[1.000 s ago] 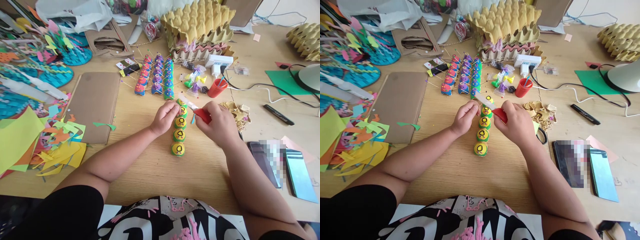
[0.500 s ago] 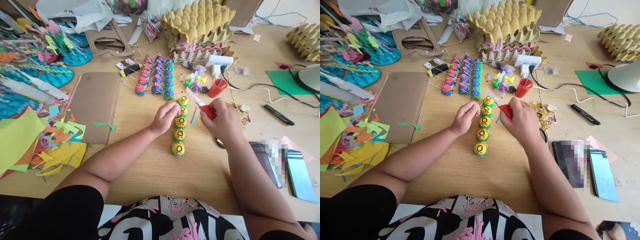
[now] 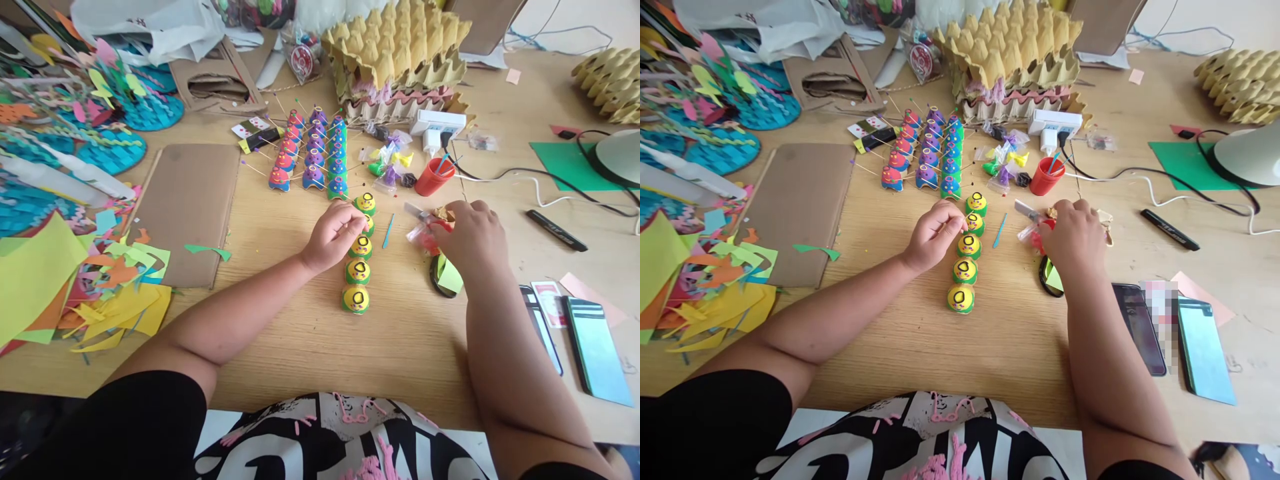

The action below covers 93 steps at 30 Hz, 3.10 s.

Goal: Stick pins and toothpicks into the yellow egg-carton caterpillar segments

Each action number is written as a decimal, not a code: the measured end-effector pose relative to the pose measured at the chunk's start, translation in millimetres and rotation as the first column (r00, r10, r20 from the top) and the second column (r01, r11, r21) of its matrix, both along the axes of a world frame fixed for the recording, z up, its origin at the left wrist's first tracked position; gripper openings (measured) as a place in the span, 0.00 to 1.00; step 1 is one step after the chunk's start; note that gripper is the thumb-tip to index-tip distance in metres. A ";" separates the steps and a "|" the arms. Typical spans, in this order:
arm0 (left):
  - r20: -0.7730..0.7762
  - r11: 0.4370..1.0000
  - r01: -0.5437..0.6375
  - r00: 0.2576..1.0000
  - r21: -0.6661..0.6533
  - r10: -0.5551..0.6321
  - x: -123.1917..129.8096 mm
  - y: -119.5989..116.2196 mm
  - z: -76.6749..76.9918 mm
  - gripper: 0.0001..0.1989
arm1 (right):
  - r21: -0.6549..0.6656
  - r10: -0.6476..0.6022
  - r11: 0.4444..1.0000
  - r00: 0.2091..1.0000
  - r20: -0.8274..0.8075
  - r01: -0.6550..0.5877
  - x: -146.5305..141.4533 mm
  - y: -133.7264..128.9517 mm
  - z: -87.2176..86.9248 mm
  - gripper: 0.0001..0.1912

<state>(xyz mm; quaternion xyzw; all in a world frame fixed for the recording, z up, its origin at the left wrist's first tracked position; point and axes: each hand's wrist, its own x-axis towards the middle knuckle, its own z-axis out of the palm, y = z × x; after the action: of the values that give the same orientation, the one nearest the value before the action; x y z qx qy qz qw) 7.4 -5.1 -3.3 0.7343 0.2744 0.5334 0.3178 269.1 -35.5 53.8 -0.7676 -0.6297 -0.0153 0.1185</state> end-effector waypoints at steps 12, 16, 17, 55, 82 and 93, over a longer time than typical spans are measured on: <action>-0.047 0.991 0.128 0.991 0.039 -0.126 -0.4 -4.1 5.8 0.17 | 0.412 0.672 0.727 0.693 -0.262 -0.549 -57.8 -24.6 19.1 0.07; -0.050 0.989 0.146 0.988 0.027 -0.145 -0.9 -4.6 5.8 0.17 | 0.433 0.677 0.719 0.690 -0.257 -0.544 -57.4 -23.4 17.9 0.04; -0.050 0.989 0.148 0.988 0.025 -0.147 -1.1 -4.7 5.8 0.17 | 0.433 0.675 0.721 0.691 -0.259 -0.542 -57.8 -23.3 18.1 0.04; -0.054 0.988 0.151 0.987 -0.036 -0.153 -1.1 -5.0 6.3 0.22 | 0.432 0.623 0.767 0.708 -0.331 -0.474 -61.2 -20.5 15.1 0.03; -0.078 0.989 0.139 0.987 -0.054 -0.143 -0.8 -4.5 6.9 0.23 | 0.509 0.611 0.779 0.629 -0.481 -0.367 -54.8 -18.9 7.4 0.06; -0.060 0.992 0.121 0.991 -0.043 -0.123 -2.5 -3.9 5.0 0.23 | 0.433 0.627 0.767 0.693 -0.354 -0.473 -60.9 -16.6 8.5 0.06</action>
<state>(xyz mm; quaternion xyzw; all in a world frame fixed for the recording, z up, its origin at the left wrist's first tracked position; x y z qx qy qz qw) 4.9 -9.0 1.7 0.7598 0.2491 0.4841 0.3552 208.2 -52.2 62.3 -0.4904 -0.7722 0.1139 0.3876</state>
